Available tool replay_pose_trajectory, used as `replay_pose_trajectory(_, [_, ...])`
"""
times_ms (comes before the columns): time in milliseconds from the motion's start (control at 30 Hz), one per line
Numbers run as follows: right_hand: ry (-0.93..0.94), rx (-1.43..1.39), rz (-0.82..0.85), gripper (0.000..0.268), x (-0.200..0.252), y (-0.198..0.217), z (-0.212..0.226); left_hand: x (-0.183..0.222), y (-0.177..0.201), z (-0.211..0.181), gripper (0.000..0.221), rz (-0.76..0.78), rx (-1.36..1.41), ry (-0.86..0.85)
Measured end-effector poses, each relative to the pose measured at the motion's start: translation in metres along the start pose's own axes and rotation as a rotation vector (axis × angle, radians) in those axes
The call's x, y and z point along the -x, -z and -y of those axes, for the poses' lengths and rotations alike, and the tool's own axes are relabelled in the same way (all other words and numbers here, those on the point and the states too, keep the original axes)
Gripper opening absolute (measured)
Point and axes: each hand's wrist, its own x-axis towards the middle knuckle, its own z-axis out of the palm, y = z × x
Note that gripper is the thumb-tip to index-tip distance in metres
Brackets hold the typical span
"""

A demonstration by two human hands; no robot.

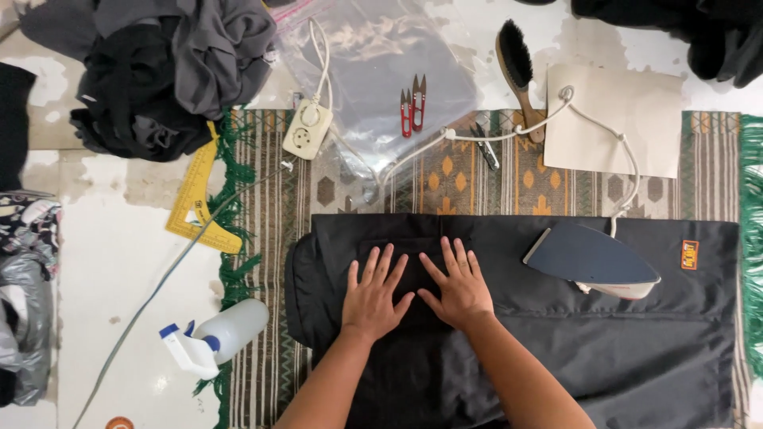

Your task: The person is ironing a black garment on a mat on the floor, using a spray bottle and an electric iron.

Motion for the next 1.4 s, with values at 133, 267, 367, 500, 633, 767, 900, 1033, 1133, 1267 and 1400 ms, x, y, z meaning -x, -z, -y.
replay_pose_trajectory(133, [0.006,-0.016,0.01,0.076,0.003,0.004,0.003,0.001,0.011,-0.003,0.082,0.073,-0.012,0.025])
replay_pose_trajectory(267, [-0.029,-0.022,0.053,0.072,0.019,0.019,0.01,-0.001,0.019,-0.007,0.097,0.25,-0.004,0.069])
replay_pose_trajectory(367, [0.013,-0.188,-0.947,0.017,0.046,-0.049,-0.016,0.01,0.023,-0.016,0.095,0.168,0.034,0.133])
replay_pose_trajectory(500, [-0.616,-0.802,-0.948,0.043,0.068,-0.141,-0.13,0.036,-0.004,-0.029,0.067,0.065,0.021,0.287])
replay_pose_trajectory(633, [-0.589,-1.257,-1.126,0.076,0.082,-0.115,-0.197,0.069,-0.026,-0.042,0.053,-0.105,0.166,0.431])
replay_pose_trajectory(767, [-0.42,-1.213,-1.047,0.045,0.078,-0.097,-0.229,0.088,-0.064,-0.05,0.042,-0.364,0.202,0.473])
replay_pose_trajectory(900, [-0.31,-1.202,-1.019,0.038,0.085,-0.064,-0.234,0.104,-0.068,-0.065,0.032,-0.244,0.183,0.474])
replay_pose_trajectory(1033, [-0.19,-0.558,-0.816,0.03,0.063,-0.03,-0.262,0.112,-0.076,-0.065,0.028,-0.399,0.158,0.575])
replay_pose_trajectory(1133, [0.065,-0.296,-0.666,0.035,0.066,0.034,-0.205,0.109,-0.072,-0.063,0.025,-0.489,0.181,0.642])
replay_pose_trajectory(1267, [0.279,-0.007,-0.508,0.043,0.055,0.082,-0.103,0.107,-0.061,-0.067,0.026,-0.431,0.184,0.505])
replay_pose_trajectory(1400, [0.317,0.119,-0.417,0.051,0.03,0.079,-0.04,0.105,-0.073,-0.068,0.031,-0.355,0.22,0.536])
